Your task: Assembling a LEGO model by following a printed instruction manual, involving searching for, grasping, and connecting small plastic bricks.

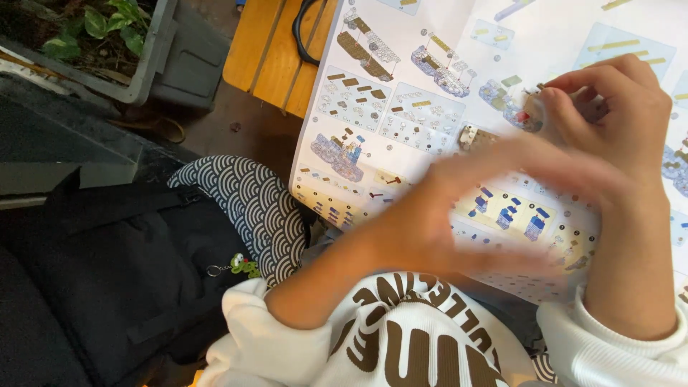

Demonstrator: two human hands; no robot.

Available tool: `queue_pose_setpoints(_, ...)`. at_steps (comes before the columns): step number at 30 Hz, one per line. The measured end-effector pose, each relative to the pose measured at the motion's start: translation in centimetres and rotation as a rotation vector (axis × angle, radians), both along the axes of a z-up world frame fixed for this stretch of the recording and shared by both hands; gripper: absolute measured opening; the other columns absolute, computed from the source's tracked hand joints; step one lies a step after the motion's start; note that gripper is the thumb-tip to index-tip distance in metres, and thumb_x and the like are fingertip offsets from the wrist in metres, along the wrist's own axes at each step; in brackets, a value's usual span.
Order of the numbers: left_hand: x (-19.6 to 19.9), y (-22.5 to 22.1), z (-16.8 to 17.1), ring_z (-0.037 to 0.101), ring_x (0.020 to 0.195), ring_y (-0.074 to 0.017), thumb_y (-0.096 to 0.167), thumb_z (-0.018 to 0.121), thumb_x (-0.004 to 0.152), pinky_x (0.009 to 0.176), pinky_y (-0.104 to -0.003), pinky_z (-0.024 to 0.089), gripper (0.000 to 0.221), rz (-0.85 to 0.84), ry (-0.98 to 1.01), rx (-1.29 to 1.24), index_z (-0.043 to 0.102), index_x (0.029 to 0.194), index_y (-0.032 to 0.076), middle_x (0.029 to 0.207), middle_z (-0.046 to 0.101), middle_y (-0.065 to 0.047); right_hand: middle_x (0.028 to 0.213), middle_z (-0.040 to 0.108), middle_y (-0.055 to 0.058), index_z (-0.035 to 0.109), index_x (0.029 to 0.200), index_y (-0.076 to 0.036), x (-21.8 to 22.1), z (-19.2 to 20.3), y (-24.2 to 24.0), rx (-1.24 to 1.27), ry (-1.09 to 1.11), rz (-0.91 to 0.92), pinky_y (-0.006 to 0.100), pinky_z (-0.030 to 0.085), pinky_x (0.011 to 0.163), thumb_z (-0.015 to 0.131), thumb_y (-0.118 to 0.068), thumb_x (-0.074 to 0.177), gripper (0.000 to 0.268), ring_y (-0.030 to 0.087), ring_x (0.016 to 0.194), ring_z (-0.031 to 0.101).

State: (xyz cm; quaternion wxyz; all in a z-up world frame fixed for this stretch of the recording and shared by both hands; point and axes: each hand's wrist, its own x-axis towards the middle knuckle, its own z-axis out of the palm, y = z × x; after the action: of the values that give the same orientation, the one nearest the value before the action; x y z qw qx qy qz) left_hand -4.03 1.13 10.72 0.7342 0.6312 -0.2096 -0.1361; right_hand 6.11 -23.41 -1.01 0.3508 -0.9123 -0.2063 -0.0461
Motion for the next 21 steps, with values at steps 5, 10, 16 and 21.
queue_pose_setpoints(5, 0.3, -0.2, -0.6, 0.06, 0.136, -0.0136, 0.037, 0.071, 0.097, 0.13, -0.033, 0.051, 0.053, 0.004, -0.079, 0.051, 0.05, 0.142, 0.018, 0.141, 0.061, 0.002, 0.106, 0.059, 0.014, 0.075, 0.112, 0.0, -0.3, 0.9, 0.2, -0.023, -0.005, 0.026, 0.034, 0.046, 0.084, 0.079, 0.004, 0.112, 0.006, 0.021, 0.09, 0.054)
queue_pose_setpoints(10, 1.6, -1.0, -1.5, 0.06, 0.138, -0.0146, 0.043, 0.075, 0.094, 0.131, -0.034, 0.051, 0.061, -0.008, -0.197, 0.113, 0.046, 0.144, 0.021, 0.143, 0.061, 0.002, 0.104, 0.058, 0.011, 0.075, 0.109, -0.003, -0.3, 1.5, 0.6, -0.063, -0.022, 0.01, 0.034, 0.045, 0.082, 0.08, 0.0, 0.112, 0.006, 0.022, 0.093, 0.054)
queue_pose_setpoints(16, 2.5, -2.1, -2.9, 0.06, 0.14, -0.0158, 0.05, 0.08, 0.092, 0.131, -0.034, 0.05, 0.071, -0.018, -0.315, 0.19, 0.042, 0.146, 0.026, 0.145, 0.062, 0.003, 0.099, 0.058, 0.01, 0.075, 0.106, -0.004, -0.5, 1.8, 0.8, -0.056, 0.01, 0.013, 0.033, 0.042, 0.079, 0.078, 0.0, 0.109, 0.006, 0.02, 0.088, 0.053)
queue_pose_setpoints(21, 2.8, -3.4, -4.0, 0.06, 0.142, -0.0169, 0.056, 0.085, 0.089, 0.131, -0.035, 0.05, 0.079, -0.042, -0.395, 0.24, 0.039, 0.148, 0.031, 0.146, 0.062, 0.003, 0.099, 0.058, 0.01, 0.075, 0.106, -0.004, -0.4, 1.7, 0.9, -0.026, 0.001, 0.01, 0.032, 0.044, 0.079, 0.079, 0.0, 0.109, 0.006, 0.02, 0.088, 0.054)
